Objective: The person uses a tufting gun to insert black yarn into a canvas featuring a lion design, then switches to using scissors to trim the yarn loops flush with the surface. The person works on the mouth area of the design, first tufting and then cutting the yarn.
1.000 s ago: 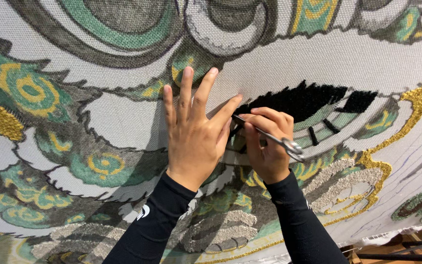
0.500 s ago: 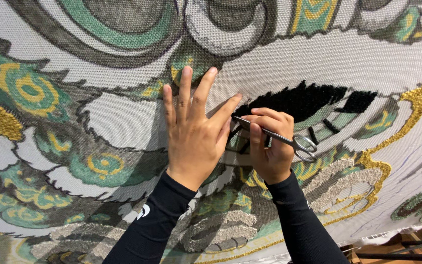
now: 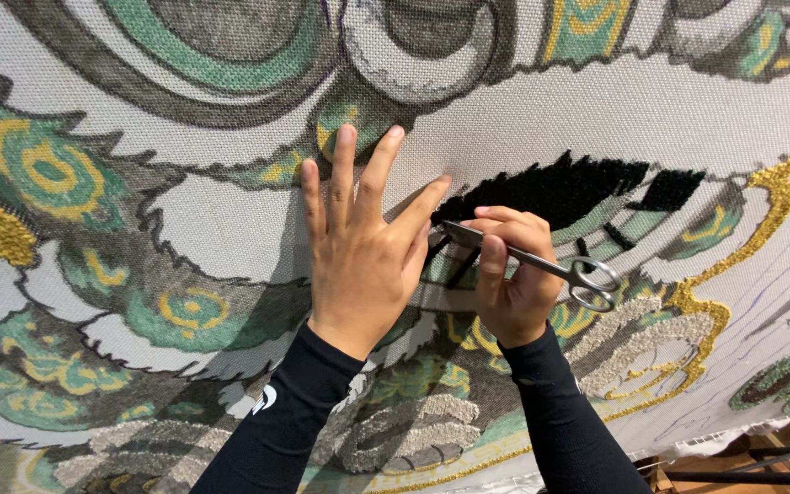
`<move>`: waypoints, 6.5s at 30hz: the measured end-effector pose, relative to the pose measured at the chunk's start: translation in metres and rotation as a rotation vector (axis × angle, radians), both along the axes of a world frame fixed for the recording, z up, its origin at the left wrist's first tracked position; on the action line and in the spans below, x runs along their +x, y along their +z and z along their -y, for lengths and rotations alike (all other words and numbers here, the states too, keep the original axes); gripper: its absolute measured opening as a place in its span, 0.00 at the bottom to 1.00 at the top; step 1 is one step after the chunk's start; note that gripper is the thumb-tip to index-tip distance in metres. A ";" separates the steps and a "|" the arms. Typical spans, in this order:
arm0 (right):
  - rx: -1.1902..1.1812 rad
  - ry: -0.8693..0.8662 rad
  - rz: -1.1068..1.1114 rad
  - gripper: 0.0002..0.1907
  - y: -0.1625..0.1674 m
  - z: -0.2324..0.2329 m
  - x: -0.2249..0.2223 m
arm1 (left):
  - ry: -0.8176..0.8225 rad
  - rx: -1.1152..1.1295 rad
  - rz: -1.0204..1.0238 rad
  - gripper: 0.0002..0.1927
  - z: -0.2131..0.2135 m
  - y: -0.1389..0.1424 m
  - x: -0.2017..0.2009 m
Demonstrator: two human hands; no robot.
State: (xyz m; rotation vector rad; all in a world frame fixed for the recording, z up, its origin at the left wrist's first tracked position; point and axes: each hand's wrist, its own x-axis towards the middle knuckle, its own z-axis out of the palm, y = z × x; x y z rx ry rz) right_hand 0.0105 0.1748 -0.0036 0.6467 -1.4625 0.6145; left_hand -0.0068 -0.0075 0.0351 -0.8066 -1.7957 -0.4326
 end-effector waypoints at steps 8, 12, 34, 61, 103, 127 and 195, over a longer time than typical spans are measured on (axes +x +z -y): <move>0.067 -0.154 -0.005 0.03 0.005 0.003 -0.002 | 0.013 -0.019 -0.009 0.23 0.001 0.000 0.003; 0.066 -0.176 -0.021 0.04 0.005 0.005 -0.003 | 0.016 -0.033 -0.001 0.22 0.002 0.000 0.004; 0.050 -0.164 0.003 0.04 0.002 0.005 -0.002 | 0.051 -0.048 -0.013 0.21 0.000 -0.002 0.000; -0.010 -0.035 0.005 0.03 0.001 0.004 0.000 | 0.016 -0.025 0.008 0.19 -0.001 -0.001 -0.002; 0.025 -0.023 0.012 0.03 0.000 -0.001 -0.002 | 0.046 -0.047 0.020 0.22 -0.001 0.002 0.002; 0.055 -0.091 -0.019 0.03 0.000 0.000 -0.007 | 0.053 -0.051 0.011 0.22 -0.001 0.001 0.004; -0.017 -0.001 -0.023 0.03 -0.002 0.003 -0.004 | 0.040 -0.048 0.020 0.22 -0.001 0.003 0.006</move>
